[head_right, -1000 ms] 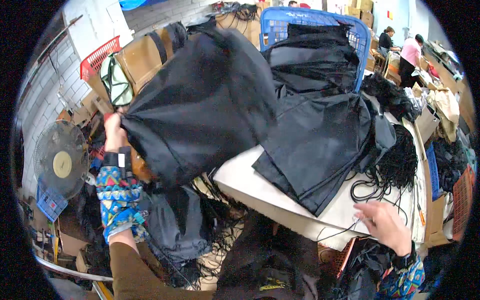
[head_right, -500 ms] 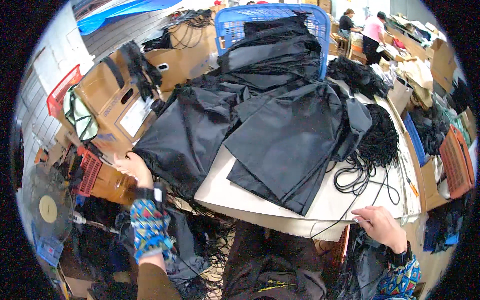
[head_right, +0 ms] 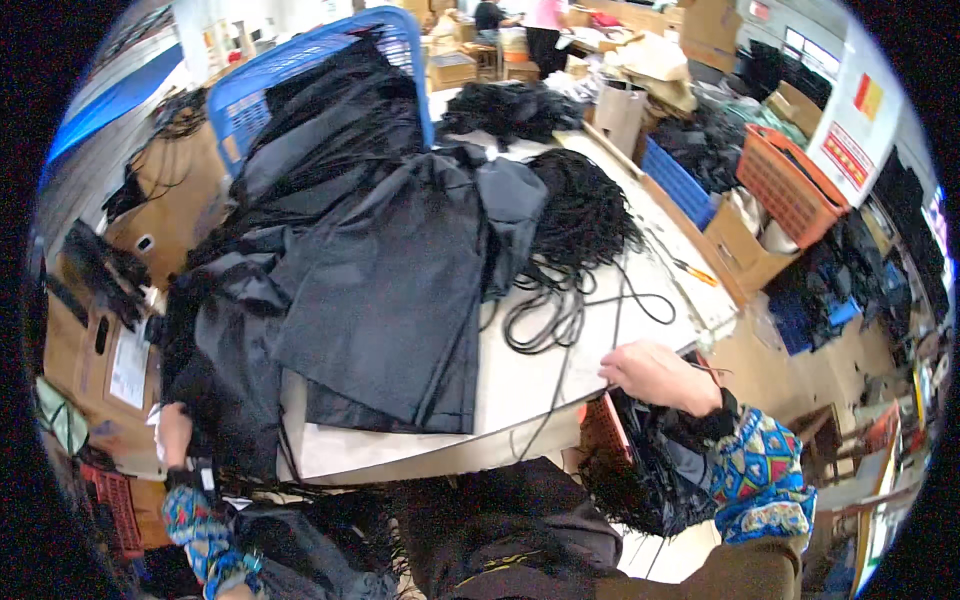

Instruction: The person is assembling black drawstring bags by threading black cords through the top hems. They repeatedly pick up a bag, thread the cord through the fabric channel, and pull it tight to secure the drawstring mechanism. The process is performed one bag at a time on a workbench in a factory setting.

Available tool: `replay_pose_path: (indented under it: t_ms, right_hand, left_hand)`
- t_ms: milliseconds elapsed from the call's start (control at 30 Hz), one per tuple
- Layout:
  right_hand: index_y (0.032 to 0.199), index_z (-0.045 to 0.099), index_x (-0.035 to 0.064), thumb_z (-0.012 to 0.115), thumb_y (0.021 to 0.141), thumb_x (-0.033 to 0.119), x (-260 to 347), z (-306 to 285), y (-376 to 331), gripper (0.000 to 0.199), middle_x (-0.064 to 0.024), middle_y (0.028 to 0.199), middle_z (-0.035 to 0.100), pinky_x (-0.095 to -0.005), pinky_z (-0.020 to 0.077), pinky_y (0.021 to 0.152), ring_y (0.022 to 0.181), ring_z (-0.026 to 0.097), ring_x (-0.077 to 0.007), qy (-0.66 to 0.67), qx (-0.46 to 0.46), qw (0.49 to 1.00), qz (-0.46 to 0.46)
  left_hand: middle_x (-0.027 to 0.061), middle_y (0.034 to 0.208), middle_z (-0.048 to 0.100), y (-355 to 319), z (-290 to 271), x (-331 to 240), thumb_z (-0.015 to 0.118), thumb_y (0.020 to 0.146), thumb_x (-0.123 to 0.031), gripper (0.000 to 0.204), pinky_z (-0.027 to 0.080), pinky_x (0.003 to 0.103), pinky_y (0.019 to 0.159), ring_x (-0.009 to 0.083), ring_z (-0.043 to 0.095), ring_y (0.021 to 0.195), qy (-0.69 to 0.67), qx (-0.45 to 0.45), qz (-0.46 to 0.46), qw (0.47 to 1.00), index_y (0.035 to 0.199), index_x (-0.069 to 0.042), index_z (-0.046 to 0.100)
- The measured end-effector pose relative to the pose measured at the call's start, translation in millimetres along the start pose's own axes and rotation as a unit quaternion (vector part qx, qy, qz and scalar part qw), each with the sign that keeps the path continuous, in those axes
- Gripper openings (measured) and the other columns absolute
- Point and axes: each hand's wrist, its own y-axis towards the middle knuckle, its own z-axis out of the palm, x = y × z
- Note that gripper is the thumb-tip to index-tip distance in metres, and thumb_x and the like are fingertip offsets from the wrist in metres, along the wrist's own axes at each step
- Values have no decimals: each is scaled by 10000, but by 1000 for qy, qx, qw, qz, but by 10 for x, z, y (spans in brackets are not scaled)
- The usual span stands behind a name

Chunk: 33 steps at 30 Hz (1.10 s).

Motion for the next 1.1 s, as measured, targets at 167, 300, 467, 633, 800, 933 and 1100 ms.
replay_pose_path:
  t_ms: [167,300,467,633,800,933,1100]
  right_hand:
    - [757,600,-18,572,840,208,-372,169,71,242,-226,690,588,-442,465,624,708,587,-400,-6,-73,997,31]
    - [790,591,-24,596,813,215,-621,332,232,240,-239,684,584,-451,468,636,713,595,-404,-50,-107,988,97]
    - [815,583,-38,563,822,190,-572,450,191,229,-250,714,592,-449,473,650,731,598,-406,33,-130,987,84]
    - [1023,563,-3,532,789,57,0,360,-99,243,-236,741,600,-421,482,658,735,604,-388,227,-77,969,-61]
    - [968,601,11,507,767,-9,-111,325,-163,223,-186,732,617,-360,495,633,696,622,-332,247,-118,957,-94]
    - [944,617,0,467,777,-10,-291,153,-199,225,-121,648,604,-320,484,603,616,616,-219,300,-163,939,45]
    - [901,607,-28,428,793,-70,-278,157,-157,213,-121,677,603,-279,460,572,578,584,-158,213,-244,943,72]
  left_hand:
    - [202,956,616,-420,-1003,-1745,530,797,-60,169,471,431,795,355,594,897,21,-76,65,995,929,24,594]
    - [153,905,611,-1248,-1158,-3388,574,773,-59,163,455,405,780,308,569,885,-302,40,358,883,916,-1,627]
    - [111,818,550,-1893,-811,-4955,666,780,-189,211,420,391,718,300,515,818,-377,-27,391,839,848,-18,564]
    - [55,761,526,-2090,-874,-5318,570,889,-165,157,425,299,599,166,511,656,-639,288,306,644,934,-31,501]
    - [16,717,496,-1860,-1380,-4610,481,931,-69,198,340,195,445,49,409,535,-726,517,115,439,1125,-28,477]
    - [113,678,549,-1813,-1395,-3750,505,883,-14,122,360,223,451,93,425,503,-757,461,62,459,961,54,569]
    - [220,539,580,-1996,-1480,-3111,585,787,-22,94,477,353,493,232,534,406,-907,271,130,294,726,50,585]
